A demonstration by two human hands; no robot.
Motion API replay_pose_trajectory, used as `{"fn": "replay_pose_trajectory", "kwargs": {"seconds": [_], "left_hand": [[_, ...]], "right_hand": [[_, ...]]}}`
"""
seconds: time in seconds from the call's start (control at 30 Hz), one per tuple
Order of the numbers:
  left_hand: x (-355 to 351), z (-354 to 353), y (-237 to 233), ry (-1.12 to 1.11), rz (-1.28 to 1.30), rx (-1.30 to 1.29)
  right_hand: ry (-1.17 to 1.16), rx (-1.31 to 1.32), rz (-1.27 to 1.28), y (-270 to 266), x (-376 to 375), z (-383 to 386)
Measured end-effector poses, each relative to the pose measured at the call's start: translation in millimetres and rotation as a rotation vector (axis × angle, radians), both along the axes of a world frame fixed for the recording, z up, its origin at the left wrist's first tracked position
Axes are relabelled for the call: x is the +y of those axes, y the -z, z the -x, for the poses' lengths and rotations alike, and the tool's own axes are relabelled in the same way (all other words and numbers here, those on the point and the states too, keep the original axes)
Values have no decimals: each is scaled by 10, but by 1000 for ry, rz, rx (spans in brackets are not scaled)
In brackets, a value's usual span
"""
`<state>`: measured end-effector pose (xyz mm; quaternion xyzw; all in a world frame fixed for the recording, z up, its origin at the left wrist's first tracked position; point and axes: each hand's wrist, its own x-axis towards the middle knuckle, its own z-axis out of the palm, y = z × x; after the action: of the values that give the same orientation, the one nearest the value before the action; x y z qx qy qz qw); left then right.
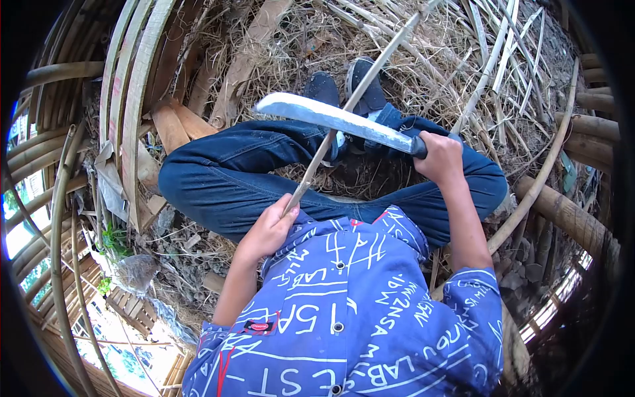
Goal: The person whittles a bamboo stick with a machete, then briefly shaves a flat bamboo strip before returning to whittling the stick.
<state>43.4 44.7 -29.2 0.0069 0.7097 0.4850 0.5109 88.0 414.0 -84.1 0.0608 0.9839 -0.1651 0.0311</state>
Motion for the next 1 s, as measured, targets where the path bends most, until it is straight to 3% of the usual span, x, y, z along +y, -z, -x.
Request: {"fn": "replay_pose_trajectory", "kwargs": {"seconds": [0.27, 0.37, 0.43, 0.47, 0.53, 0.57, 0.67, 0.8, 0.9, 1.0], "left_hand": [[117, 2, -79, 95, 105, 154], [0, -34, -76, 16, 94, 72], [-111, 2, -108, -157, 2, -277], [-115, -21, -103, -165, -3, -274], [-146, -73, -57, 11, 30, -19], [-148, -86, -6, 8, -17, 18], [-76, -4, -69, -6, -5, -106], [-73, -40, -50, -12, 8, -78], [-47, -17, -69, -82, -35, -160], [56, 67, -157, -134, -20, -237]], "right_hand": [[25, -65, 114, 15, -594, 162], [87, -130, -50, 54, -329, 324], [295, -261, -160, 82, 75, 355], [377, -200, -190, 158, 378, 283], [455, -232, -230, 189, 972, 132], [476, -259, -237, -31, 958, 165], [456, -221, -278, -126, 928, 152], [517, -151, -102, 26, 639, 120], [561, -158, 211, 12, 311, 158], [469, -242, 411, -78, 5, 197]]}}
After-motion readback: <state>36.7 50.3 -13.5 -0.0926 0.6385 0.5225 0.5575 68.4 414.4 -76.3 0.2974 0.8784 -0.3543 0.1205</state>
